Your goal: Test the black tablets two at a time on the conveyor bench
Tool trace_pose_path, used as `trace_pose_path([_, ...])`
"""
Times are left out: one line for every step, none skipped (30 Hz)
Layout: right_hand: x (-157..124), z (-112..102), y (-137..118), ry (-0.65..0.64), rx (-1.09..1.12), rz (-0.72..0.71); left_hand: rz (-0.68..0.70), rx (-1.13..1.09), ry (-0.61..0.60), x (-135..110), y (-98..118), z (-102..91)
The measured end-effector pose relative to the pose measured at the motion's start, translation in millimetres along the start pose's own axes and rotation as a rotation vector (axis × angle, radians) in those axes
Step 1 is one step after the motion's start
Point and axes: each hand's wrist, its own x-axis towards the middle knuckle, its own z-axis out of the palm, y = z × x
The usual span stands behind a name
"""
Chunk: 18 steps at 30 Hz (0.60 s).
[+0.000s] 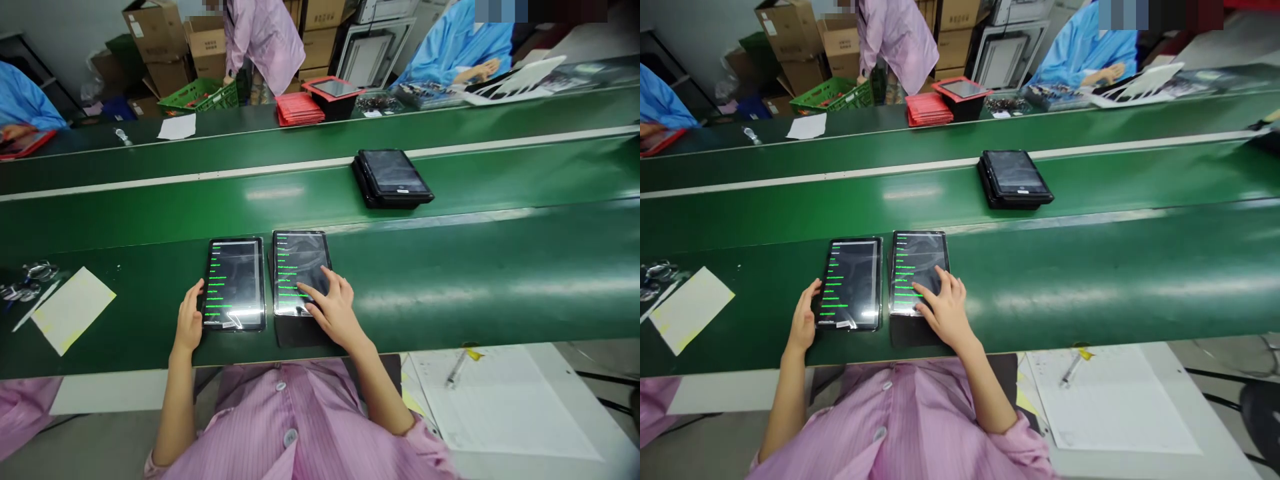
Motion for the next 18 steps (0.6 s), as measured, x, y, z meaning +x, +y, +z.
trace_pose_path([2,2,-2,-0.001,-0.024,0.004,-0.001,0.007,-0.005,0,0,0.2])
trace_pose_path([5,5,-4,0.001,-0.048,0.011,-0.002,0.008,-0.001,-1,0,0.4])
trace_pose_path([7,7,-5,0.002,-0.071,0.020,-0.003,0.004,0.006,-2,2,0.4])
trace_pose_path([9,8,-6,0.000,-0.089,0.025,-0.005,-0.005,0.013,-2,3,0.4])
trace_pose_path([11,9,-7,-0.004,-0.100,0.027,-0.009,-0.023,0.023,-2,5,0.3])
trace_pose_path([12,10,-6,-0.002,-0.104,0.028,-0.016,-0.045,0.034,-3,7,0.1])
trace_pose_path([13,10,-6,0.008,-0.100,0.030,-0.023,-0.068,0.043,-3,8,-0.2])
trace_pose_path([12,9,-4,0.028,-0.089,0.033,-0.032,-0.087,0.047,-3,10,-0.6])
trace_pose_path([12,7,-2,0.059,-0.074,0.041,-0.043,-0.097,0.040,-3,12,-1.0])
trace_pose_path([10,6,1,0.094,-0.058,0.052,-0.056,-0.099,0.025,-3,13,-1.4])
trace_pose_path([9,4,4,0.126,-0.044,0.065,-0.072,-0.099,0.005,-2,14,-1.6])
trace_pose_path([7,2,7,0.152,-0.030,0.076,-0.086,-0.104,-0.006,-2,15,-1.5])
trace_pose_path([5,1,10,0.171,-0.017,0.086,-0.100,-0.125,0.002,-2,14,-1.0])
trace_pose_path([4,-1,14,0.187,-0.005,0.094,-0.113,-0.167,0.029,-2,13,-0.1])
trace_pose_path([2,-2,17,0.200,0.006,0.101,-0.122,-0.226,0.068,-2,11,1.1])
trace_pose_path([1,-2,19,0.213,0.017,0.106,-0.128,-0.288,0.105,-1,9,2.4])
trace_pose_path([0,-2,22,0.225,0.026,0.113,-0.130,-0.341,0.132,-1,6,3.6])
trace_pose_path([0,-2,24,0.234,0.032,0.122,-0.132,-0.377,0.141,-1,3,4.3])
